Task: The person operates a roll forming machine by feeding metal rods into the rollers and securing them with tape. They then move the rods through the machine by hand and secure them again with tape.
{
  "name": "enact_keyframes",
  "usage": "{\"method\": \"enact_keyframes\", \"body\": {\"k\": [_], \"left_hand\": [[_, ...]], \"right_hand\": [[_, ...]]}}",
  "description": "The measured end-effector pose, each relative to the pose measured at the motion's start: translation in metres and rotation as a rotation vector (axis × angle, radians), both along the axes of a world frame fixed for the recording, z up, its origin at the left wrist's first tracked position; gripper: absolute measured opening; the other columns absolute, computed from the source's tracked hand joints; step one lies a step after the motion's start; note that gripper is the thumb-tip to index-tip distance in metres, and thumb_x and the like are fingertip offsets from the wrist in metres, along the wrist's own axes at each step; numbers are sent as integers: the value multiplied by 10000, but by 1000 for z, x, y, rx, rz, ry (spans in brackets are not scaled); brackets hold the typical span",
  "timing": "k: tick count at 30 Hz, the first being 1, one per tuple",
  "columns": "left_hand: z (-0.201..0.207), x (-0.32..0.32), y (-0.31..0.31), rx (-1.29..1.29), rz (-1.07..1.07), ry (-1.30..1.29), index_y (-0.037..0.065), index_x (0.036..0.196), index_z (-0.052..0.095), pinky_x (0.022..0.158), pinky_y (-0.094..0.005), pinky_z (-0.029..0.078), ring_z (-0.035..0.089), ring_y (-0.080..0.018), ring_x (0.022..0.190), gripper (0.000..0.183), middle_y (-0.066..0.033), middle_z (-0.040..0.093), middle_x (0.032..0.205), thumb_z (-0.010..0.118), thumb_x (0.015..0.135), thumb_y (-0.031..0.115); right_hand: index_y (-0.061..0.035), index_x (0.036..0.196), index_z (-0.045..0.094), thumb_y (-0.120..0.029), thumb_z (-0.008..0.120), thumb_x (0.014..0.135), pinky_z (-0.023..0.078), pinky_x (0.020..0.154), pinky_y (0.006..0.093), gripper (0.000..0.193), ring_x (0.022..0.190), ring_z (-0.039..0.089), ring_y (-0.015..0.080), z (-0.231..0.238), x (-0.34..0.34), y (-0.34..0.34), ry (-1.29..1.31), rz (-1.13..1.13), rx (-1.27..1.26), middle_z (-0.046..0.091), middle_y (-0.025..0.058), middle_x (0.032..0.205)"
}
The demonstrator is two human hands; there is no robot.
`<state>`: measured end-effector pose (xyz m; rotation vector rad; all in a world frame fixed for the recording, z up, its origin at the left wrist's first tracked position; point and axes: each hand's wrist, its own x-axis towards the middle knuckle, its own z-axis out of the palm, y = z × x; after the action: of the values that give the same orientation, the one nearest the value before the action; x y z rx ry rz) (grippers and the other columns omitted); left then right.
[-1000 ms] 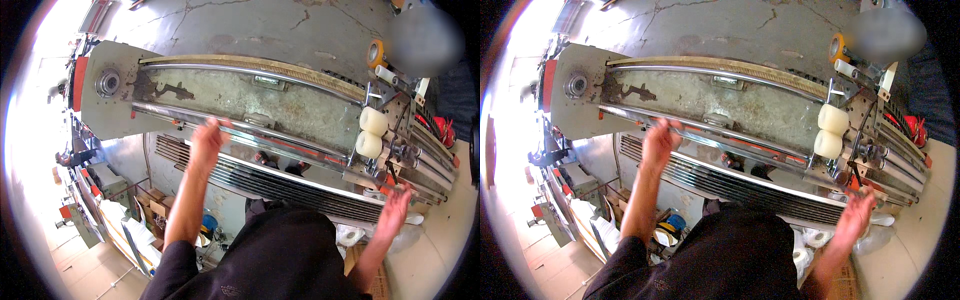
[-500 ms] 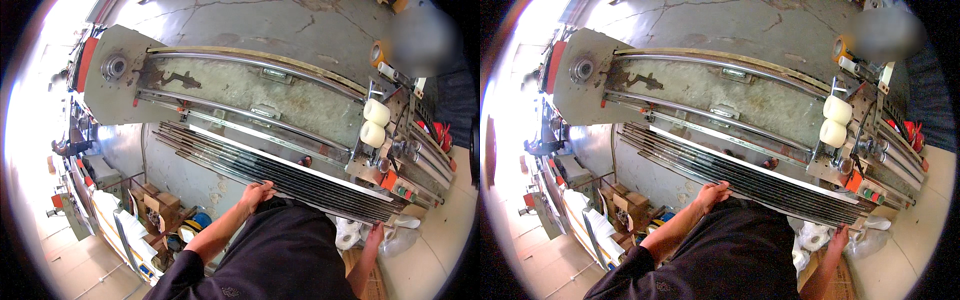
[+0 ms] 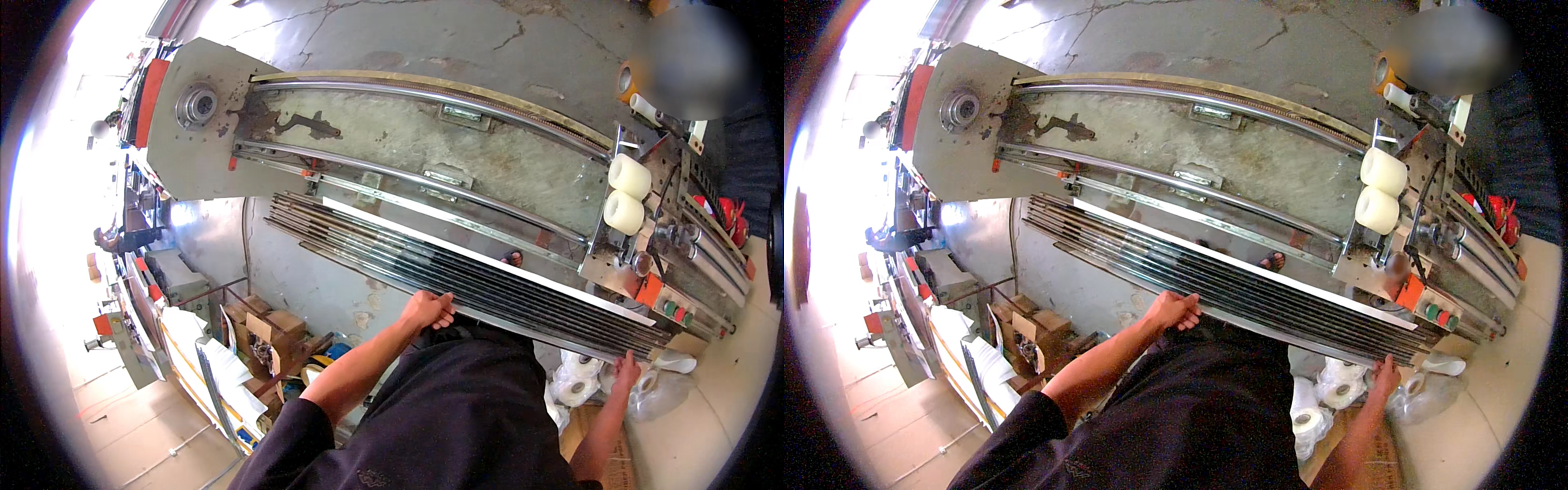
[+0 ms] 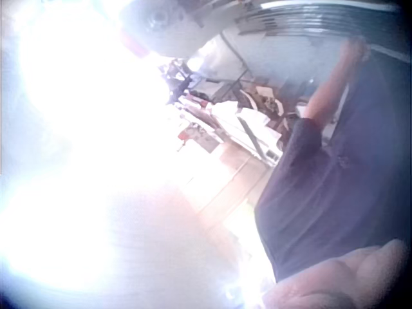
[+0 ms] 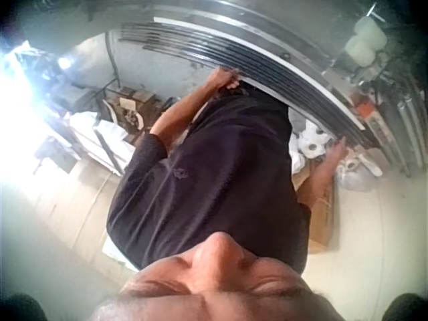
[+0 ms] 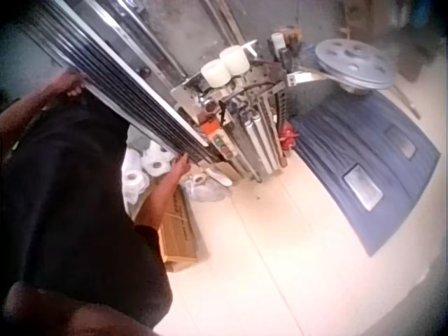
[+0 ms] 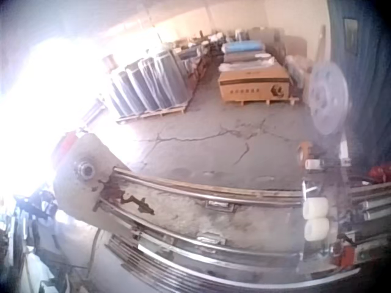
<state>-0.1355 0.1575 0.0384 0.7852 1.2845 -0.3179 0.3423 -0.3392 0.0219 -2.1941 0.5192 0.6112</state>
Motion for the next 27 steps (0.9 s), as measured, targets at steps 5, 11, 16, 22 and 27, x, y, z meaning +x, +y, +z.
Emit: {"method": "enact_keyframes", "body": {"k": [5,11,16,22,27], "left_hand": [[3,-16,21,-45,-101,42,1,945,773,583,-303,566,724,-170,668,514,-102,776,819,670,1076,487],[-25,-130,151,399,168,97,73,983,749,568,-321,585,707,-157,651,269,-78,768,807,691,1052,326],[-72,-246,294,700,865,237,12,1253,617,454,-343,522,618,-175,561,265,-82,645,754,677,1020,125],[-116,-314,361,704,421,381,-4,1124,652,469,-331,549,638,-175,569,193,-90,663,787,670,1037,168],[-118,-341,353,500,660,73,26,1129,683,635,-294,602,703,-159,749,241,-70,699,915,714,1067,257]], "right_hand": [[-27,676,605,-412,746,1022,469,587,425,538,547,575,206,13,14,-7,-317,642,-548,606,78,602],[-37,851,703,-341,724,1052,455,568,349,364,596,539,120,24,-68,66,-382,683,-277,623,15,678],[-17,1041,745,-246,742,1029,569,739,362,229,773,705,189,62,-200,236,-91,885,-42,751,84,877],[-31,1075,750,-214,751,1010,598,768,365,194,839,782,223,91,-307,359,-51,1044,111,793,131,902],[-42,1110,746,-235,750,1004,608,791,410,220,893,791,295,88,-353,444,-69,1200,240,803,132,962]]}}
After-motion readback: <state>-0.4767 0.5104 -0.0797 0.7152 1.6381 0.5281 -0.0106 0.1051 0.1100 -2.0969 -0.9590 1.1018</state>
